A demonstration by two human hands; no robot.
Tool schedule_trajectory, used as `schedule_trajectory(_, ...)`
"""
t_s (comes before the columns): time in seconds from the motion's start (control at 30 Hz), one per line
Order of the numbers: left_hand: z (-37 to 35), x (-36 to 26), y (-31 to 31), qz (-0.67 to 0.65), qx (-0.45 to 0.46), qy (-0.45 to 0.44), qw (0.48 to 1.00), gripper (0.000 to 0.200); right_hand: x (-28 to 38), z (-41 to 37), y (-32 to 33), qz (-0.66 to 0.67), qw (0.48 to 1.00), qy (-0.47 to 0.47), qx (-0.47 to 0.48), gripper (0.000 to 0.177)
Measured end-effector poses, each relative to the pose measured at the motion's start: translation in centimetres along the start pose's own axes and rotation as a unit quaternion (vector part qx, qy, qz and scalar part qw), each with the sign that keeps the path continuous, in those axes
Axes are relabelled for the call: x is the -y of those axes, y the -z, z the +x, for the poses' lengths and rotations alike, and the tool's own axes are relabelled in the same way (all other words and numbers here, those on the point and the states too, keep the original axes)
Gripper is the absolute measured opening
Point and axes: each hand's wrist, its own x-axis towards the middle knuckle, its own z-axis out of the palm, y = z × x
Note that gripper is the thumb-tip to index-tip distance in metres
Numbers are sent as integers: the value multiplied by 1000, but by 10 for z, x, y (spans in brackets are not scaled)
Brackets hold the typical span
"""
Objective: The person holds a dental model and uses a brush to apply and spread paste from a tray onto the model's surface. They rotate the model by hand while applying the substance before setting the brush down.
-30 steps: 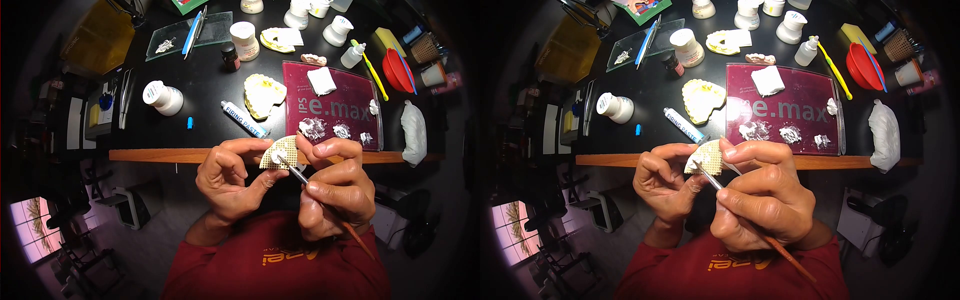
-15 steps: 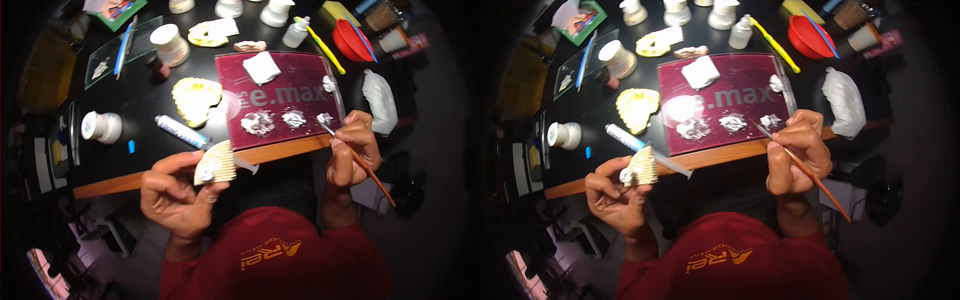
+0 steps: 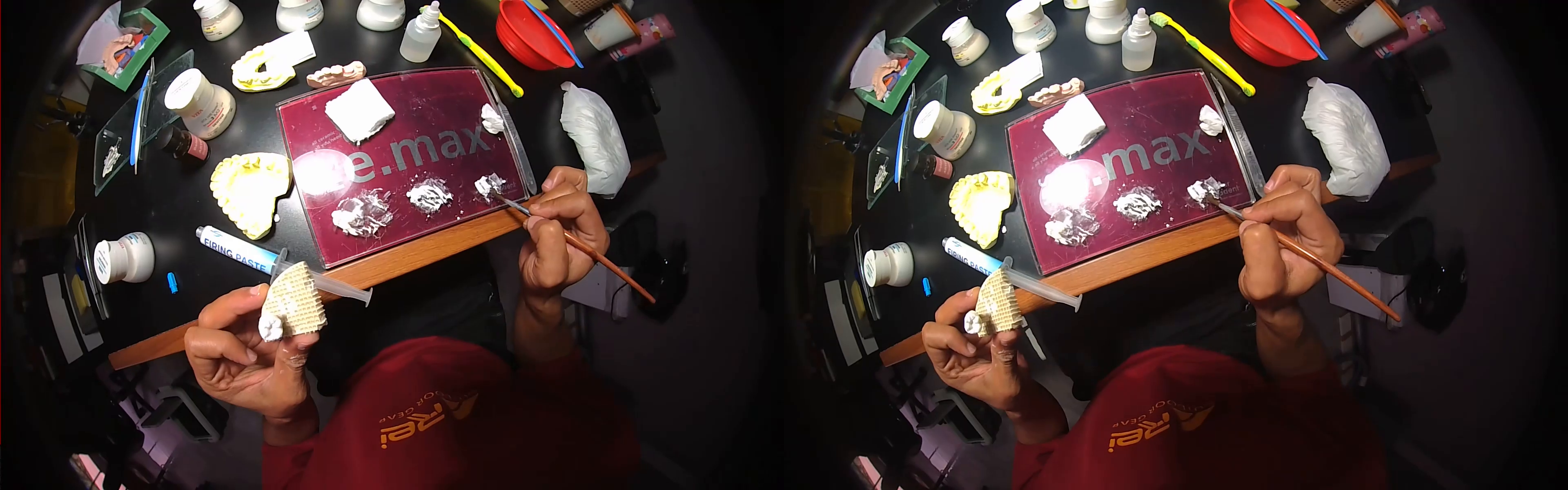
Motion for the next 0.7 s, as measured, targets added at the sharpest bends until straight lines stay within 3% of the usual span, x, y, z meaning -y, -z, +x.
schedule_trajectory(0.7,0,-1,-2,6,-3,-1,1000,54,2,-2,-3,16,1000,-21,7,10)
